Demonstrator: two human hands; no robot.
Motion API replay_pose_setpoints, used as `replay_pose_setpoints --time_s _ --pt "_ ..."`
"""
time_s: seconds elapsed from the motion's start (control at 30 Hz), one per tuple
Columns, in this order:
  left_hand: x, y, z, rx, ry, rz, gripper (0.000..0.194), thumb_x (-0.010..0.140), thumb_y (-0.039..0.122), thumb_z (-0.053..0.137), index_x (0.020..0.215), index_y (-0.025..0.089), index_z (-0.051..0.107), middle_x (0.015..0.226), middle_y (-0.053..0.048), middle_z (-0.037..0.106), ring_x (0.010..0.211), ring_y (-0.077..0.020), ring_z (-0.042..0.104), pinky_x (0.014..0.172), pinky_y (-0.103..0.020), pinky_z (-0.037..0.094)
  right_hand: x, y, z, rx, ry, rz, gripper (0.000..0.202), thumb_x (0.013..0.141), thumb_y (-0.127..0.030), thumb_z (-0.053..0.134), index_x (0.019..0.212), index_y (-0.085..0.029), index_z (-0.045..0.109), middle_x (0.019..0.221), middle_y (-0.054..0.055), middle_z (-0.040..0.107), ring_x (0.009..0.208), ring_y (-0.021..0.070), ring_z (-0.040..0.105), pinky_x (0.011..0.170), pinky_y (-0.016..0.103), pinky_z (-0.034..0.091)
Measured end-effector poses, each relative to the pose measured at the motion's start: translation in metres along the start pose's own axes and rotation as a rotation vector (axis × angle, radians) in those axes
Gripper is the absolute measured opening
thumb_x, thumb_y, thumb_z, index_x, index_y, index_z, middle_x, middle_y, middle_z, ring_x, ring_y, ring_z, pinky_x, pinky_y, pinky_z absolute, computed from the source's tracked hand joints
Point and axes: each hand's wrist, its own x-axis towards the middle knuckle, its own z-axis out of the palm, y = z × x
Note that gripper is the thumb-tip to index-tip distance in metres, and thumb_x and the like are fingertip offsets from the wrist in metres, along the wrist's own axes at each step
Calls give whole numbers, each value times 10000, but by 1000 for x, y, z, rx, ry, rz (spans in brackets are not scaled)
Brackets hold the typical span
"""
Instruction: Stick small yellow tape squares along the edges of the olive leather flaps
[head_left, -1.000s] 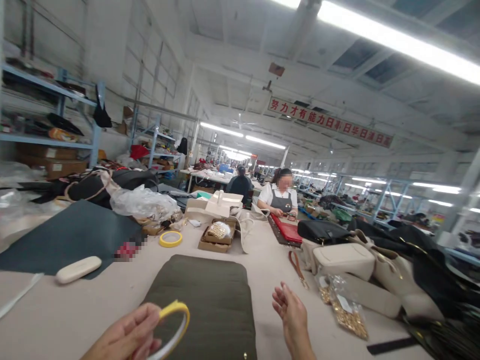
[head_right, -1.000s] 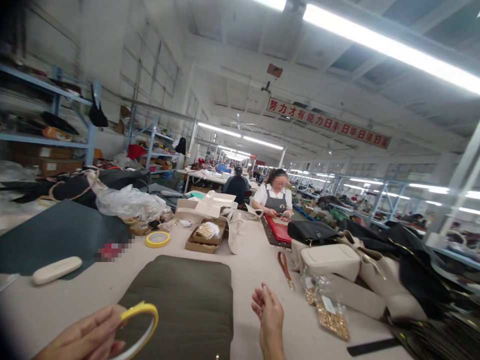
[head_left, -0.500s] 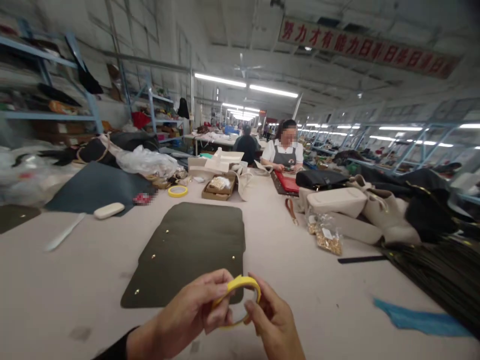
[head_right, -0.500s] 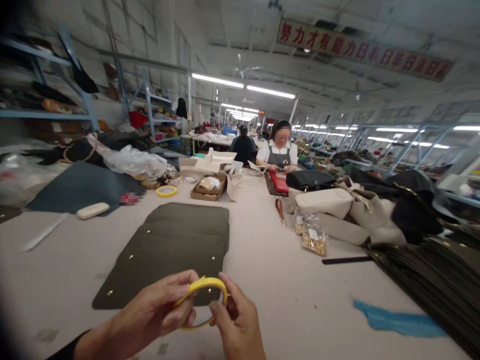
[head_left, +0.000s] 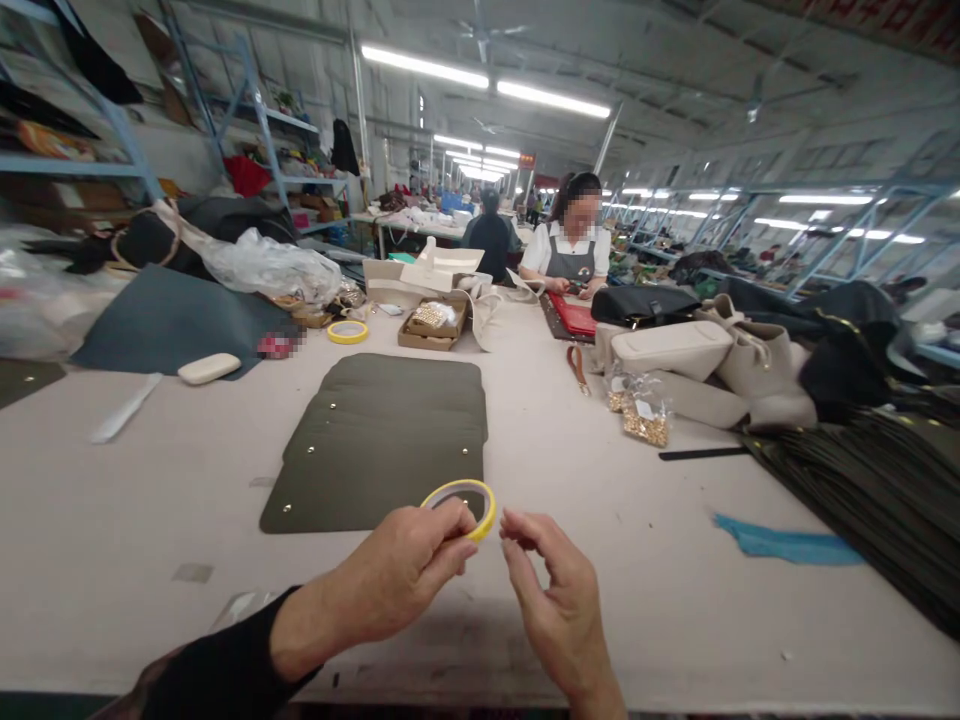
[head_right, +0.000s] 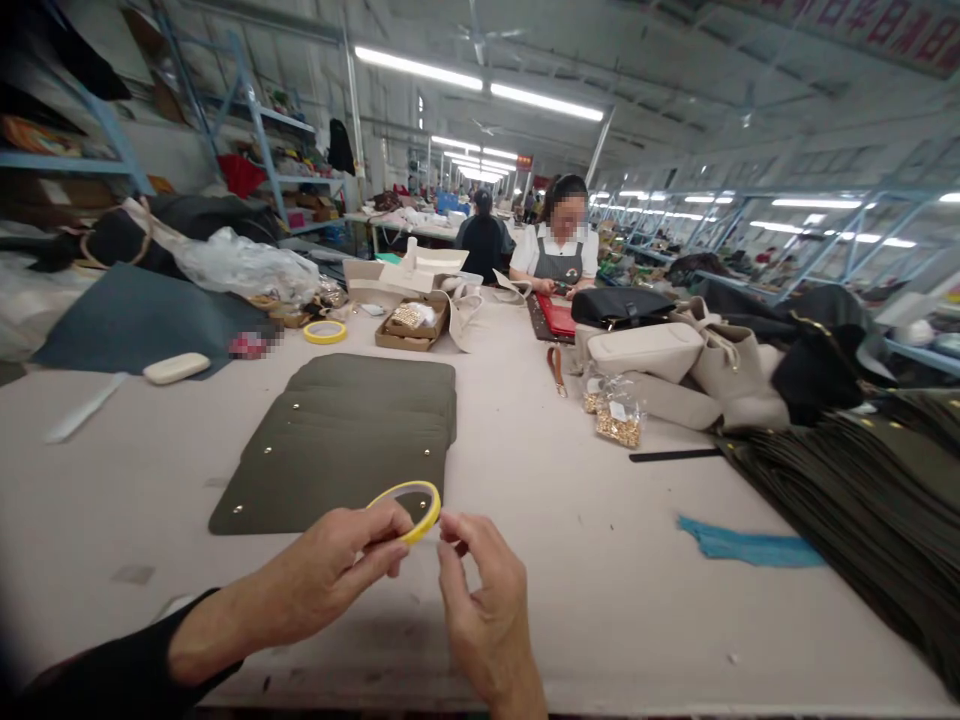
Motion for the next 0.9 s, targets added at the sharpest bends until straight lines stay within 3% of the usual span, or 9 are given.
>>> replay_pose_setpoints --time_s 0.1,0.27,0.67,0.9 --pt "-5 -11 2 185 50 67 159 958 245 366 897 193 504 798 6 583 696 -136 526 653 -259 370 6 -12 12 -127 -86 -131 302 908 -108 467 1164 -203 597 1028 93 647 938 181 618 812 322 541" --pt "-9 -26 0 345 60 98 158 974 224 352 941 190 503 856 -13 605 759 -173 551 695 -298 390 11 -13 31 -259 -105 -234 291 915 -62 465 1142 -194 590 990 86 647 938 177 613 823 321 533" --pt "-27 -63 -8 355 81 85 195 955 130 335 901 208 505 841 -9 600 723 -204 530 660 -335 398 26 -8 77 -378 -86 -431 176 852 -24 515 921 -164 596 763 43 661 703 143 632 655 248 537" --pt "-28 -73 -20 353 97 88 251 874 75 446 1079 220 466 883 4 646 746 -196 596 677 -316 442 38 -7 100 -458 25 -463 159 839 -37 504 825 -175 583 661 12 625 600 122 612 572 210 496"
